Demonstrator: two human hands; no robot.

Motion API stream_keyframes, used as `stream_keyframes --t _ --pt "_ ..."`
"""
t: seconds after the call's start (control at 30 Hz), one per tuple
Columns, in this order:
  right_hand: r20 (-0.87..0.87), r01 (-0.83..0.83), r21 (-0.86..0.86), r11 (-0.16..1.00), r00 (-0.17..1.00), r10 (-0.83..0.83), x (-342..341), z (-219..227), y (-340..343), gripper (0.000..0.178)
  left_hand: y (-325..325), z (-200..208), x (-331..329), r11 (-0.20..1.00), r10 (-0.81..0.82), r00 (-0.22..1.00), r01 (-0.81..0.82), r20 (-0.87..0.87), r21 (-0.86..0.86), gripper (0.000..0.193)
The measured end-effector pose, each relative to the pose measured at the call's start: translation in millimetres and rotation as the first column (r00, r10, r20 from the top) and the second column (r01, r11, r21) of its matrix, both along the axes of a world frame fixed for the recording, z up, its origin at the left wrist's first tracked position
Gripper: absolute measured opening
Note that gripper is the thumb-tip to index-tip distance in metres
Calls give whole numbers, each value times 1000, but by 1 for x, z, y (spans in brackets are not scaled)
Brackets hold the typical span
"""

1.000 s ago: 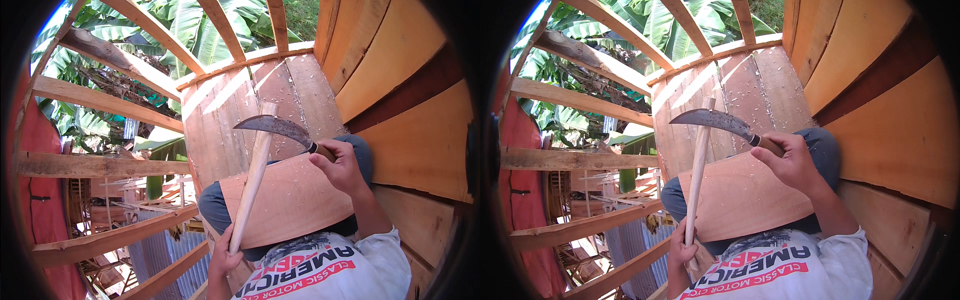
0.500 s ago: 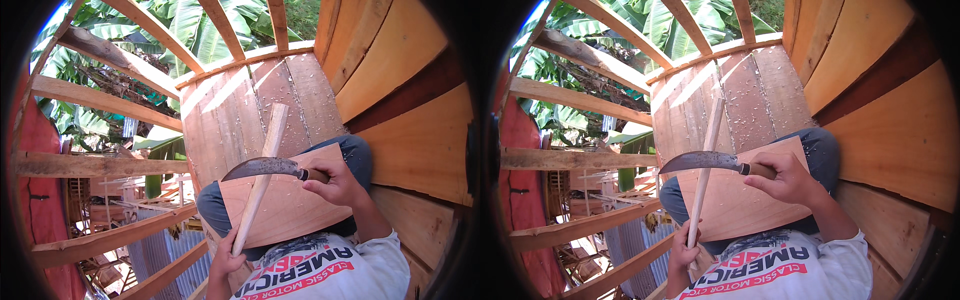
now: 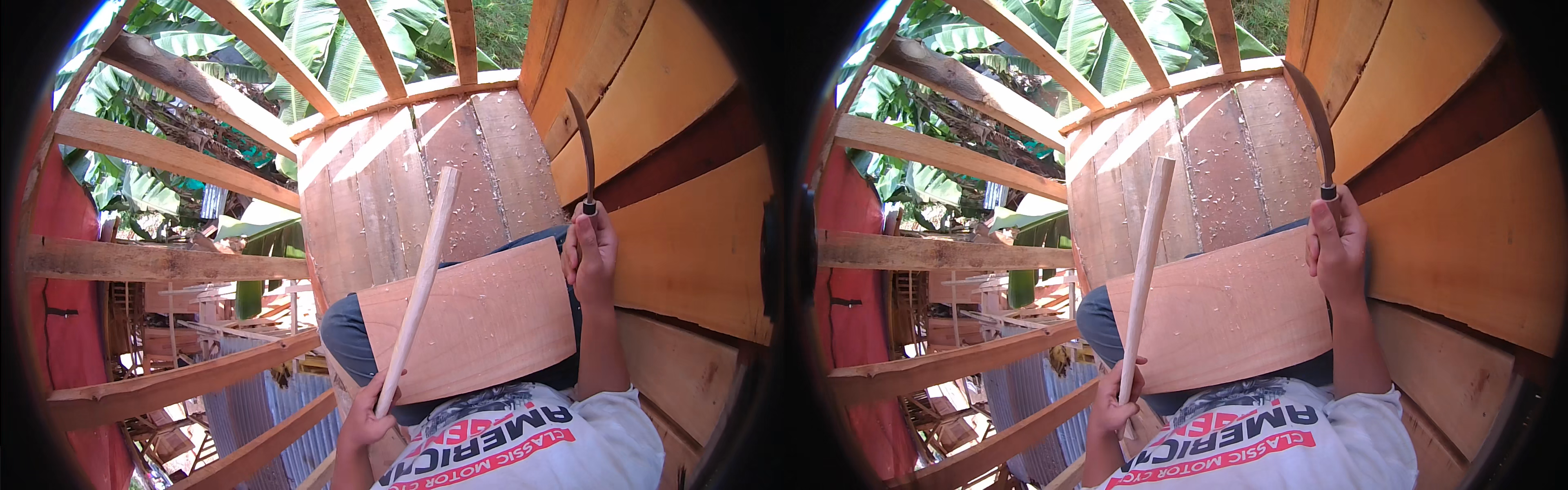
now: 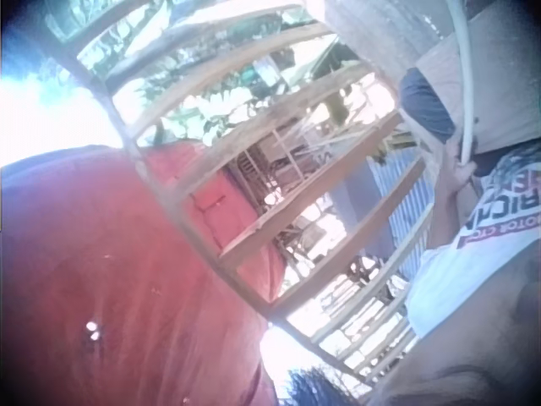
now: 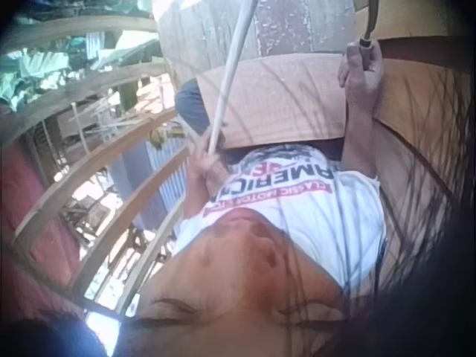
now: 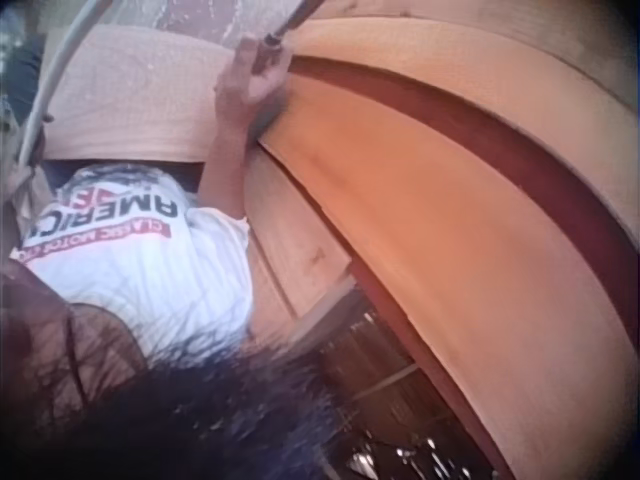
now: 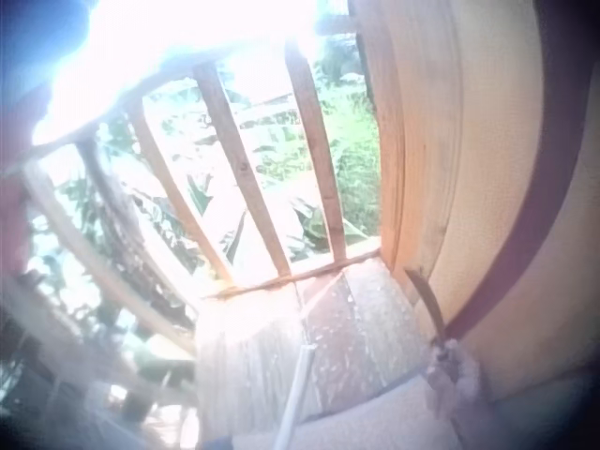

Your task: The person sits on the floor of a wooden structure and uses a curved knife to shave and shape a long piece of wood. They hold the wood against their leg and repeatedly scrape the surface to remove bark and smooth the wood.

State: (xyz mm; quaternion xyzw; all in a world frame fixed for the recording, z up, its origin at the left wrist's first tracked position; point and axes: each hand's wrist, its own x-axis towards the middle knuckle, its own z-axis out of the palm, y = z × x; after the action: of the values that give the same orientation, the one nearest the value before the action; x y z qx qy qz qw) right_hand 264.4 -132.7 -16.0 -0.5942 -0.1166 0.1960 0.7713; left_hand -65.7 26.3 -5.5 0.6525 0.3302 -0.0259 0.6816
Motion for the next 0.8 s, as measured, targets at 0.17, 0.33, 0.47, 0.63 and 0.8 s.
stream_keyframes --t 0.17,0.33,0.47,0.63,0.8 --pt "403 -144 -295 944 877 260 -28 -22 0 17 1 -5 15 937 -61 990 100 124 -334 65" --pt "614 -134 -445 886 674 411 -41 6 14 25 -3 -7 27 884 -34 986 106 163 -456 59" --pt "617 -182 -547 817 571 541 -48 9 21 22 -3 1 36 883 -42 980 128 194 -451 59" --pt "594 -166 -654 738 491 637 -52 8 24 36 -1 1 40 856 -15 980 116 200 -503 64" --pt "626 -47 -674 737 493 604 -49 6 23 40 0 7 55 891 -54 976 141 209 -431 67"
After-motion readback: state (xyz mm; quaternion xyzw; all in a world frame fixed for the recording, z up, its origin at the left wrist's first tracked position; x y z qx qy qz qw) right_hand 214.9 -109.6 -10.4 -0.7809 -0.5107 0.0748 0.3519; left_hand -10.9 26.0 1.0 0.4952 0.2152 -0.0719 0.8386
